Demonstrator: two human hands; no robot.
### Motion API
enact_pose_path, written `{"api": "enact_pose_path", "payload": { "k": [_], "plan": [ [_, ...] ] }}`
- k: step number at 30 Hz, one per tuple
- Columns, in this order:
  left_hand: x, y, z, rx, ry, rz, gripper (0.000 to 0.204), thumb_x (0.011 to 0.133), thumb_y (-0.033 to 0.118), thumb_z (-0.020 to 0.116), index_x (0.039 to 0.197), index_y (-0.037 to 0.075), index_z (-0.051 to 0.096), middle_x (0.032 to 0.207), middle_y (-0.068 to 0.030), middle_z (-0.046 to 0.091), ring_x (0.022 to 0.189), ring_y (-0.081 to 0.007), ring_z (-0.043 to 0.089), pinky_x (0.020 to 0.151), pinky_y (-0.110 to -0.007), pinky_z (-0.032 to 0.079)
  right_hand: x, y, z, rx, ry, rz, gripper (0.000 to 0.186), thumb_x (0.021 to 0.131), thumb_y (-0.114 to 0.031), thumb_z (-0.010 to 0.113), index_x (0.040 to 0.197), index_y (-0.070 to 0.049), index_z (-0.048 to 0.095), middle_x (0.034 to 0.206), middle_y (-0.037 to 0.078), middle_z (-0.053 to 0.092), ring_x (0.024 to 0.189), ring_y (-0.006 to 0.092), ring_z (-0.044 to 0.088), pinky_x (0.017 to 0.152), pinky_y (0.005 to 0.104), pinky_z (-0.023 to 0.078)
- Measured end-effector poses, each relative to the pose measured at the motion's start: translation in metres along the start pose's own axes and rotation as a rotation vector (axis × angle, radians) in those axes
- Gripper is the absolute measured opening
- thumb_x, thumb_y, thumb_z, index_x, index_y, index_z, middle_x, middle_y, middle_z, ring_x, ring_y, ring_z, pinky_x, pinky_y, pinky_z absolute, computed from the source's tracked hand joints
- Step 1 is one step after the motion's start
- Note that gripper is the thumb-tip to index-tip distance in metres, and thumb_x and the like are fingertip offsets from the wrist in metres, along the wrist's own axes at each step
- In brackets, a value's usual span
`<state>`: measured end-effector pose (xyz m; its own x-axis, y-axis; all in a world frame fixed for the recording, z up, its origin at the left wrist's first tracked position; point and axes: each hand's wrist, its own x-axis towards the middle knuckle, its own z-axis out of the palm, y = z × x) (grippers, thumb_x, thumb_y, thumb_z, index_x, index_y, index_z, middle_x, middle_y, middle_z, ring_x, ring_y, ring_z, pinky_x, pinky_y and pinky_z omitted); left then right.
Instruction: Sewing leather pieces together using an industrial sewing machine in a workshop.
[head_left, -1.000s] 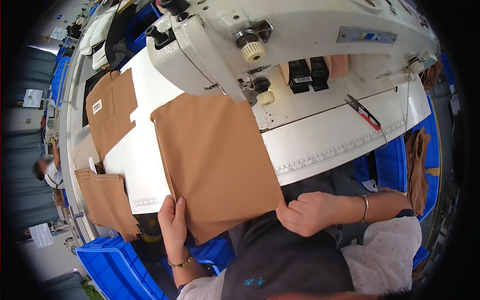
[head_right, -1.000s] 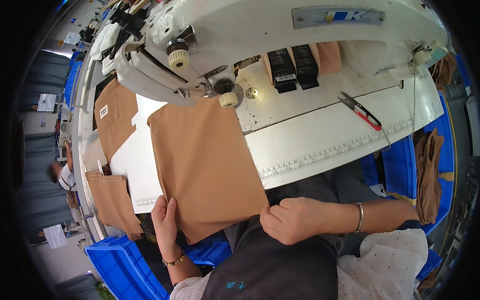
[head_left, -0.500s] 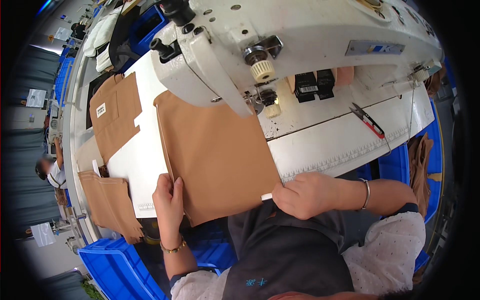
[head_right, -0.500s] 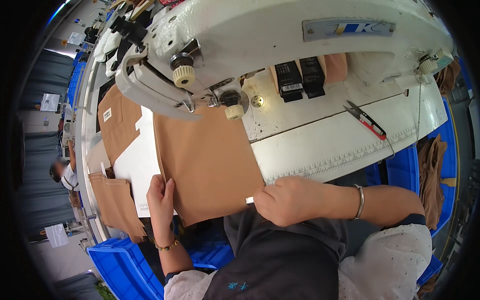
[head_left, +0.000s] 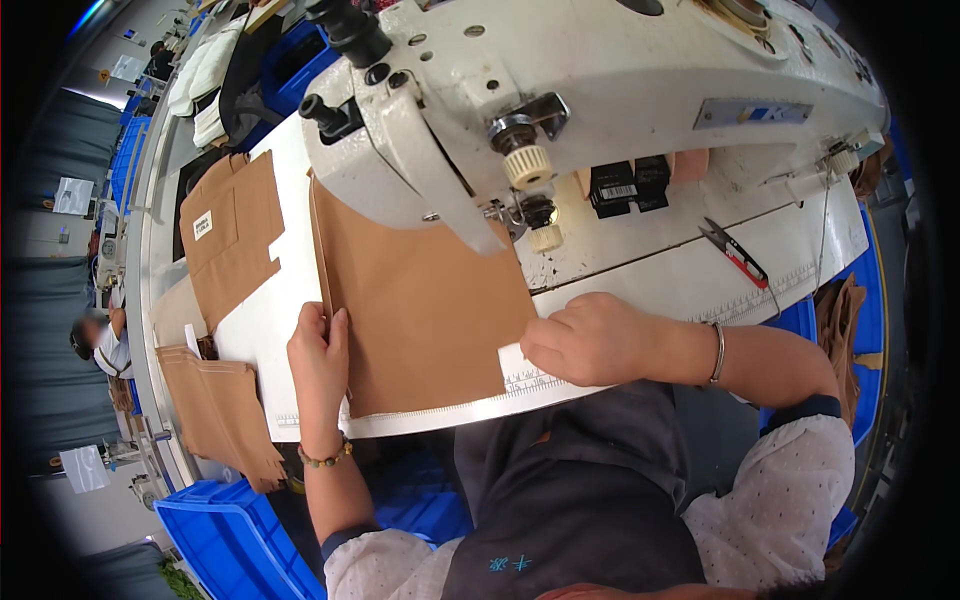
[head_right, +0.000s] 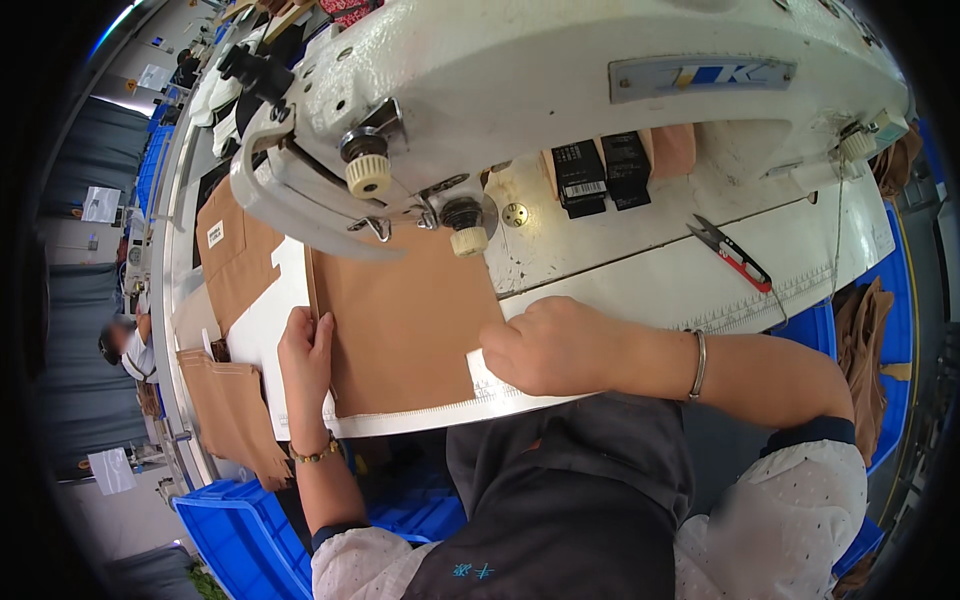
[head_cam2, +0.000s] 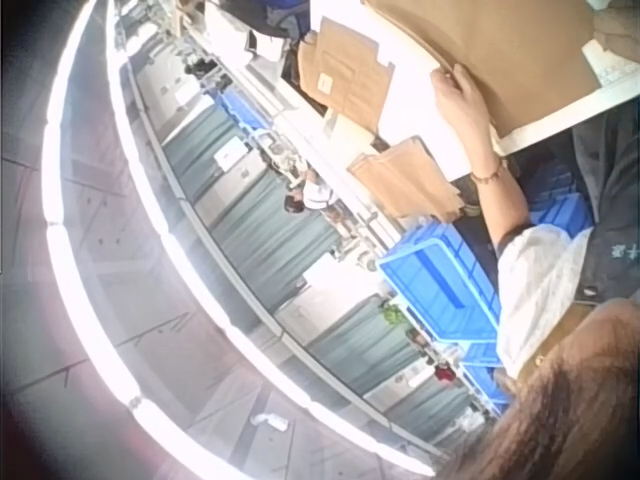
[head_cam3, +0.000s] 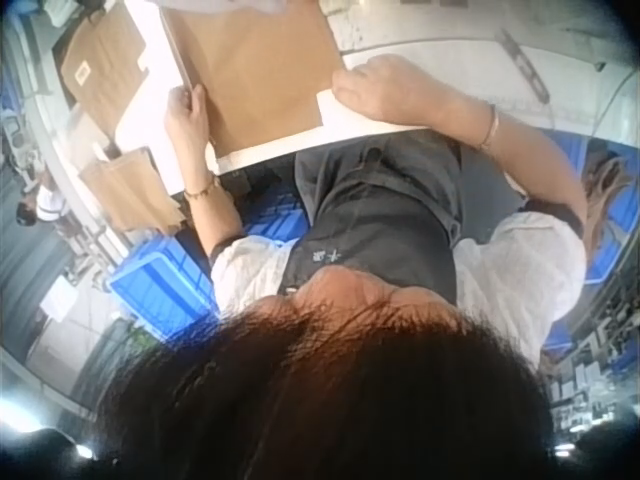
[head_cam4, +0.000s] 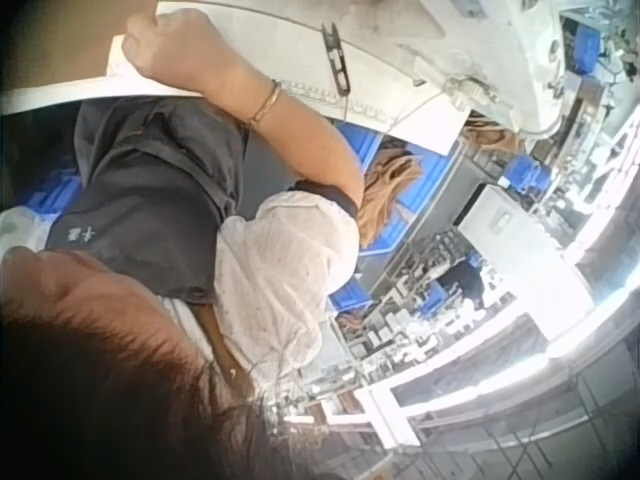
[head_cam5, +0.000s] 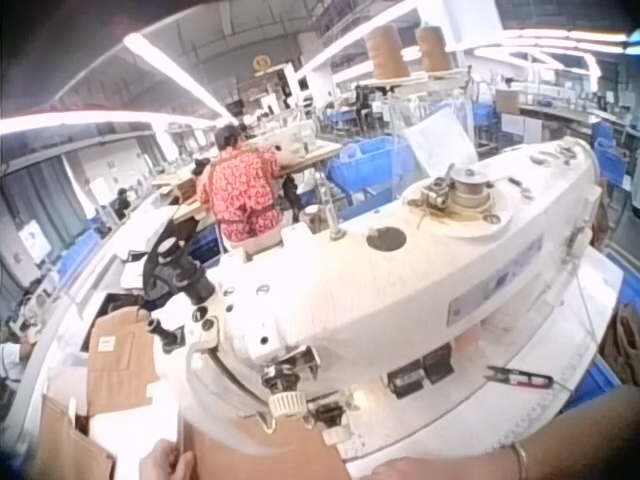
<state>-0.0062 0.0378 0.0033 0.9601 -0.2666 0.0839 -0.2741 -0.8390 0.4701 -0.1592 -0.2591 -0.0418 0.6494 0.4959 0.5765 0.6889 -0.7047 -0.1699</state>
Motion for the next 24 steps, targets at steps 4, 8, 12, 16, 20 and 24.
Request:
{"api": "enact_pose_path", "payload": {
  "k": [4,8,12,16,20,24],
  "plan": [
    [0.016,-0.001,0.004,0.005,0.010,0.010,0.024,0.097,0.015,0.068,0.091,-0.002,0.053,0.063,-0.0041,0.040,0.060,-0.0123,0.034,0.054,-0.031,0.034,0.005,0.012,0.008,0.000,0.022,0.024,0.010,0.075,-0.009,0.067,0.074,-0.005,0.058,0.070,0.005,0.044,0.049,0.0164,0.053,0.043,0.0329,0.045],
    [0.031,-0.002,0.009,0.015,0.014,0.022,0.023,0.097,0.017,0.068,0.092,-0.002,0.055,0.061,-0.0025,0.040,0.058,-0.0109,0.035,0.053,-0.030,0.034,0.009,0.024,0.007,-0.011,-0.001,0.041,0.012,0.076,-0.008,0.068,0.073,-0.006,0.056,0.070,0.005,0.044,0.049,0.0179,0.054,0.043,0.0345,0.045],
    [0.044,-0.001,0.011,0.006,0.001,0.017,0.023,0.098,0.017,0.067,0.091,-0.002,0.055,0.062,-0.0023,0.044,0.058,-0.0103,0.036,0.053,-0.030,0.034,0.013,0.036,0.012,-0.010,0.047,0.048,0.013,0.077,-0.008,0.068,0.072,-0.006,0.056,0.070,0.005,0.044,0.049,0.0190,0.054,0.043,0.0351,0.045],
    [0.061,-0.013,0.016,0.029,0.006,0.056,0.020,0.098,0.015,0.067,0.098,-0.004,0.059,0.061,-0.0074,0.052,0.053,-0.0151,0.045,0.052,-0.032,0.041,0.019,0.047,0.013,-0.014,0.048,0.067,0.012,0.080,-0.009,0.067,0.074,-0.007,0.058,0.071,0.006,0.048,0.051,0.0207,0.057,0.047,0.0363,0.047],
    [0.074,-0.009,0.018,0.106,0.075,0.150,0.019,0.094,0.013,0.069,0.102,-0.003,0.061,0.076,-0.0118,0.065,0.068,-0.0254,0.063,0.063,-0.037,0.050,0.020,0.058,0.017,-0.006,0.041,0.108,0.010,0.081,-0.010,0.067,0.075,-0.007,0.059,0.075,0.008,0.056,0.057,0.0230,0.063,0.051,0.0386,0.050],
    [0.065,0.026,0.034,0.279,0.361,0.342,0.022,0.089,0.008,0.071,0.107,-0.001,0.064,0.098,-0.0148,0.069,0.093,-0.0354,0.065,0.078,-0.043,0.053,0.024,0.060,0.011,0.024,0.025,0.138,0.007,0.082,-0.010,0.066,0.078,-0.007,0.061,0.078,0.008,0.060,0.062,0.0242,0.066,0.053,0.0386,0.052]
  ]
}}
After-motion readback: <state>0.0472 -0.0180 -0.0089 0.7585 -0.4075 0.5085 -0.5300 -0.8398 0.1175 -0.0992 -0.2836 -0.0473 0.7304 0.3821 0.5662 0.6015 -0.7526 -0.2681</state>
